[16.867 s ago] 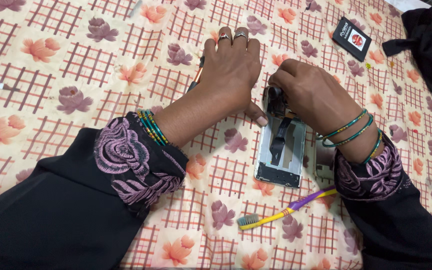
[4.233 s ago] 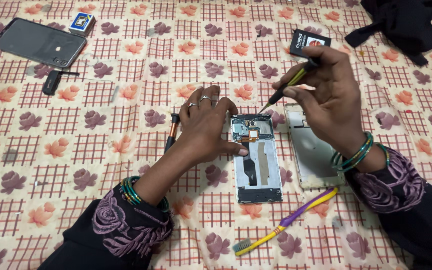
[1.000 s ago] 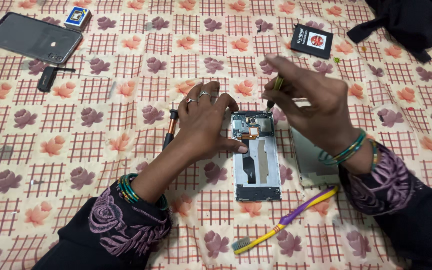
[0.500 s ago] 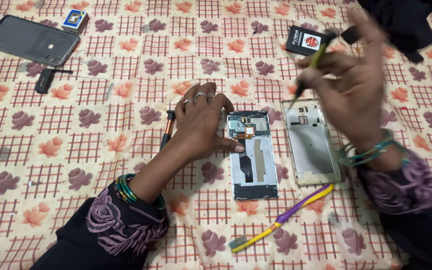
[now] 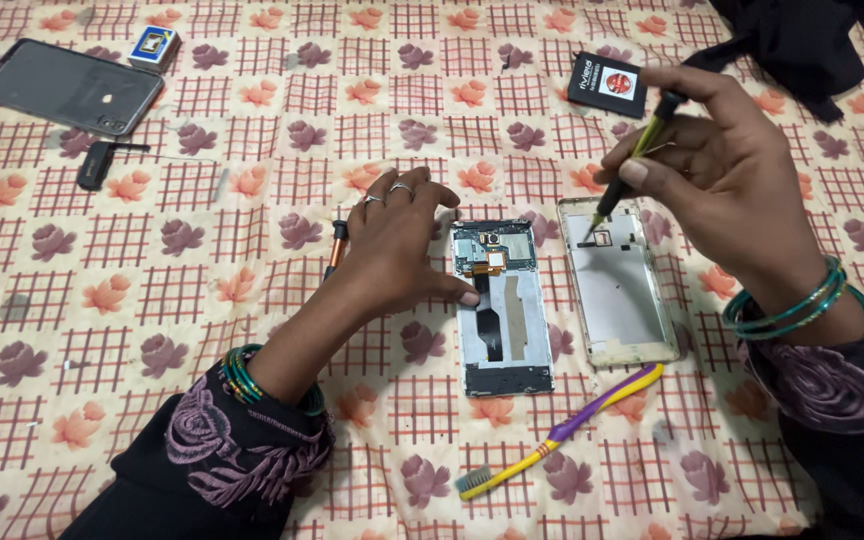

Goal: The person works on a disassembled smartphone lying on a bed, brushing its internal frame with a toothbrush and picking at small components. They then use a screwdriver to unscrew and pry parts from the phone chassis and handle the empty housing at the end.

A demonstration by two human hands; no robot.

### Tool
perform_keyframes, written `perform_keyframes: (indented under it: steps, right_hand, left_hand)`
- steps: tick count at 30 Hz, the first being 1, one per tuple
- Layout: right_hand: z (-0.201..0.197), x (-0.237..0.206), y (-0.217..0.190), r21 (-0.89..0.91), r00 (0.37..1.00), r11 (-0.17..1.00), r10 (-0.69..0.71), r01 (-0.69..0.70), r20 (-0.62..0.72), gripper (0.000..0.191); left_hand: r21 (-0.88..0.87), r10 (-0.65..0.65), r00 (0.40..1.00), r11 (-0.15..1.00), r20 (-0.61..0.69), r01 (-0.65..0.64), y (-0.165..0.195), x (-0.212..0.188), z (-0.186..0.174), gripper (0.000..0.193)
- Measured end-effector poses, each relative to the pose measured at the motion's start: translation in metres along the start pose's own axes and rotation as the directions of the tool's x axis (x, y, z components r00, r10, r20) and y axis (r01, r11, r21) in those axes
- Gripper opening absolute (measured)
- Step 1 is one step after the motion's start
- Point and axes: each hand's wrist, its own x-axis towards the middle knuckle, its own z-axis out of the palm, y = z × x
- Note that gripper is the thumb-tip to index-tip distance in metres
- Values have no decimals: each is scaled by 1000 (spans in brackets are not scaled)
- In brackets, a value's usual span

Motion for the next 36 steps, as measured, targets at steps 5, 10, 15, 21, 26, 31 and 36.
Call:
perform_keyframes:
  steps: [5, 10, 15, 21, 26, 31, 36]
  right_hand:
    - [15, -10, 7, 264, 994, 959, 108, -106, 7, 36]
    - [21, -22, 20, 163, 996, 985, 48, -59, 72, 30]
    - [9, -24, 11, -261, 959, 962, -3, 80, 283, 25]
    - [15, -30, -6, -483, 904, 825, -75, 294, 421, 29]
    - [19, -28, -13, -606, 906, 760, 53, 235, 419, 32]
    - [29, -30, -15, -591, 910, 777, 62, 214, 410, 29]
    - [33, -32, -13, -576, 915, 782, 18, 238, 403, 36]
  left_hand:
    - [-51, 36, 999, 998, 14, -36, 6, -5, -13, 109]
    - [-131, 158, 987, 979, -16, -159, 16, -16, -25, 99]
    - [-209, 173, 978, 958, -120, -195, 29, -34, -10, 68]
    - [-372, 195, 921, 871, -338, -321, 27, -63, 21, 24]
    - [-394, 168, 909, 860, -380, -324, 22, -63, 27, 13]
    - [-532, 52, 947, 817, -318, -224, 19, -63, 32, 14]
    - [-602, -31, 939, 775, -343, -195, 18, -59, 41, 22]
